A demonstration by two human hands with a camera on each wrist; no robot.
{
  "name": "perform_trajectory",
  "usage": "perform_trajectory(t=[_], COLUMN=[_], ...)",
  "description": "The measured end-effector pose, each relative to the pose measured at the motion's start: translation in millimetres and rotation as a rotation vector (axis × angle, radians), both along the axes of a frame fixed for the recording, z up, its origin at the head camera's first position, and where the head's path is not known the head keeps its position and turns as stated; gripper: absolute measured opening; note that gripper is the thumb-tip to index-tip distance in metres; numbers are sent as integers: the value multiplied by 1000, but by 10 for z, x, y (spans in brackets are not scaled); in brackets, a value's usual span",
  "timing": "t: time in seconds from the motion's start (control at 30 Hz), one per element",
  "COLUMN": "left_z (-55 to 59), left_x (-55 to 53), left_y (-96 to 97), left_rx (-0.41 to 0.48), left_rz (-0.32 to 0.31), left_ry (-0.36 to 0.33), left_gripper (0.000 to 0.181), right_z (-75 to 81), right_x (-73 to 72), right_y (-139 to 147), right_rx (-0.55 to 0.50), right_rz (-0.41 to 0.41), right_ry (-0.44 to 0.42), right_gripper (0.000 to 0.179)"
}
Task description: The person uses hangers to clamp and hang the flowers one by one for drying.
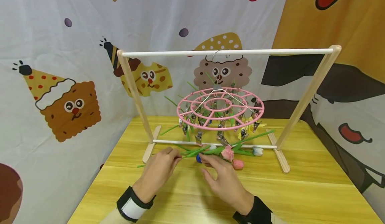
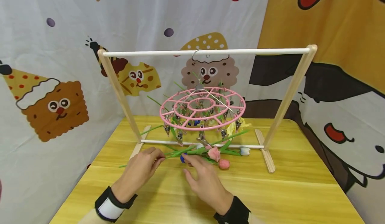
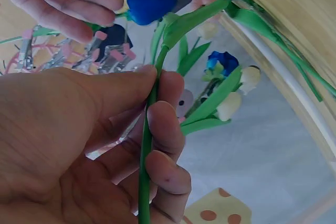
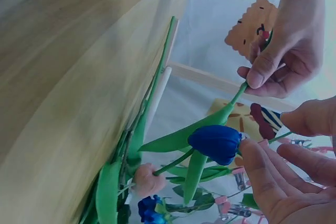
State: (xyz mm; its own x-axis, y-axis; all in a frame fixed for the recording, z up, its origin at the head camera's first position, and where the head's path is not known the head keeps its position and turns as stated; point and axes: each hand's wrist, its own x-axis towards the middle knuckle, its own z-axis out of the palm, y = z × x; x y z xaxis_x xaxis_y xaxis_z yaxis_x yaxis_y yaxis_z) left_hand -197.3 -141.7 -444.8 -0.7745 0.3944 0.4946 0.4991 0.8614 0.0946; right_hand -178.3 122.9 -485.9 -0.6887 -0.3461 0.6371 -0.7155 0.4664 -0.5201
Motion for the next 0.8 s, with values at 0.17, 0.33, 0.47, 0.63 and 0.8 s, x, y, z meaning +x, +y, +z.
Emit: perform_trajectory(t=[0.17,0.33,0.47,0.63,0.8], left_z=[44,73,99,136,182], left_x=[56,105,142,173,203], left_y=[33,53,70,96,123], left_rx=[-41,-67,-78,-68,-60], left_rz=[-19,-28,-38,-55,-65], left_ry=[61,88,85,62,42], left_gripper=[14,17,18,14,11], right_z=[-3,13,23,19,24], right_x=[-20,-15,-36,-92,-126], right_y=[-74,-118,-134,-139,-142], right_rx=[17,52,65,93,139], right_rz=[-15,-72,-82,-92,-113], right_ry=[60,88,90,114,123], right_gripper=[52,52,52,50,48])
